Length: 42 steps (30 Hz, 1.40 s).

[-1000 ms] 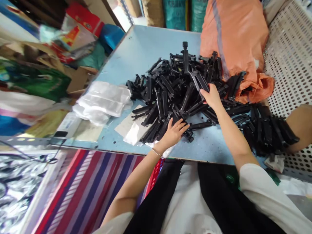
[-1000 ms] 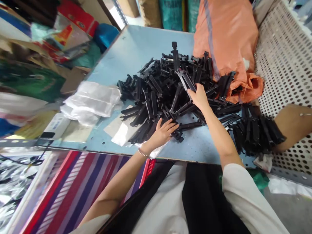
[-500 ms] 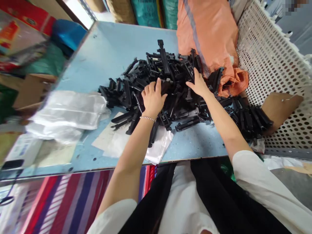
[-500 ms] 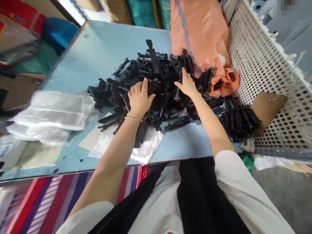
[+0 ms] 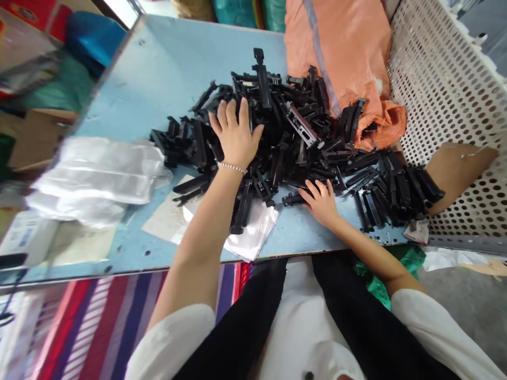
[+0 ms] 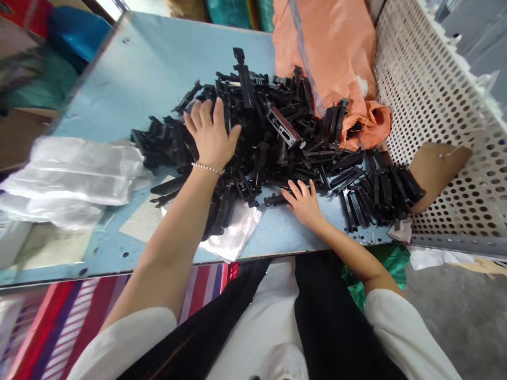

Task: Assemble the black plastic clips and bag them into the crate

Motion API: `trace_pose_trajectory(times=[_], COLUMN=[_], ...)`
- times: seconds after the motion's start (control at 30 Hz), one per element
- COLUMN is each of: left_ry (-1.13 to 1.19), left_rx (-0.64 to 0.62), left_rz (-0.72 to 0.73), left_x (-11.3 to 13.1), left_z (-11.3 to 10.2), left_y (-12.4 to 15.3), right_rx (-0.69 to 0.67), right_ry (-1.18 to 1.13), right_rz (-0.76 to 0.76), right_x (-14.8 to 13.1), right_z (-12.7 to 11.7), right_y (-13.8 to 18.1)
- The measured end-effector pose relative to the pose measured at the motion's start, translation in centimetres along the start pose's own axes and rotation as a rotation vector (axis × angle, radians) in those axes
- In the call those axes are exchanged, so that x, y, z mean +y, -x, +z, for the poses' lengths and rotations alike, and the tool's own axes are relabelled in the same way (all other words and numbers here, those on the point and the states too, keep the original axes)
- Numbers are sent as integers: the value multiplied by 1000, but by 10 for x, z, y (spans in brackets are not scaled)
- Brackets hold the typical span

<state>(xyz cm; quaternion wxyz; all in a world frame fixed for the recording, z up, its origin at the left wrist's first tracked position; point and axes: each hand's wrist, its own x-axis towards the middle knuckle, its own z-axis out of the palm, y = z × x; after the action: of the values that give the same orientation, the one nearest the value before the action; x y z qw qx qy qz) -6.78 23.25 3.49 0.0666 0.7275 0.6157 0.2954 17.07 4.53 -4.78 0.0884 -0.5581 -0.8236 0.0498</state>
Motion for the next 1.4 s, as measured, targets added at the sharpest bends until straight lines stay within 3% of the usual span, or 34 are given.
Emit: trace_pose_trajectory(times=[0.13, 0.3, 0.43, 0.53, 0.67, 0.77, 0.83, 0.93, 1.1, 1.17, 1.3, 1.4], left_ry=[31, 99, 284, 563, 1043, 1189, 1238, 1294, 1349, 1307, 1237, 1279], left_rx=[0, 25, 91, 15, -151, -192, -242, -370, -525, -485, -286, -194], left_rz=[70, 128, 109, -27, -232, -415, -492, -493, -553, -552, -576, -686], left_x=[6, -4, 0, 20, 52, 62, 62, 61, 68, 72, 70, 63], left_z=[3, 7, 7, 18, 44, 48, 39, 18, -10, -15, -13, -12], left_y=[71, 154, 205, 231, 235, 228, 227, 234, 244, 243, 235, 229], right_rx=[84, 95, 131, 276, 402, 304, 254, 233, 163, 110, -57, -104], right_ry=[34, -18, -139, -247, -535, -732, -783, -624, -276, -314, -581, -521], right_rz=[73, 137, 109, 101, -3, -106, -78, -26, -272, -284, -64, -163], right_x=[13, 19, 22, 9, -29, -44, -42, -32, -22, -22, -32, -48], right_z=[15, 11, -1, -11, -22, -33, -42, -50, -47, -48, -53, -53], right_y=[-31, -60, -58, -43, -10, 15, 24, 26, 8, 0, -1, 20])
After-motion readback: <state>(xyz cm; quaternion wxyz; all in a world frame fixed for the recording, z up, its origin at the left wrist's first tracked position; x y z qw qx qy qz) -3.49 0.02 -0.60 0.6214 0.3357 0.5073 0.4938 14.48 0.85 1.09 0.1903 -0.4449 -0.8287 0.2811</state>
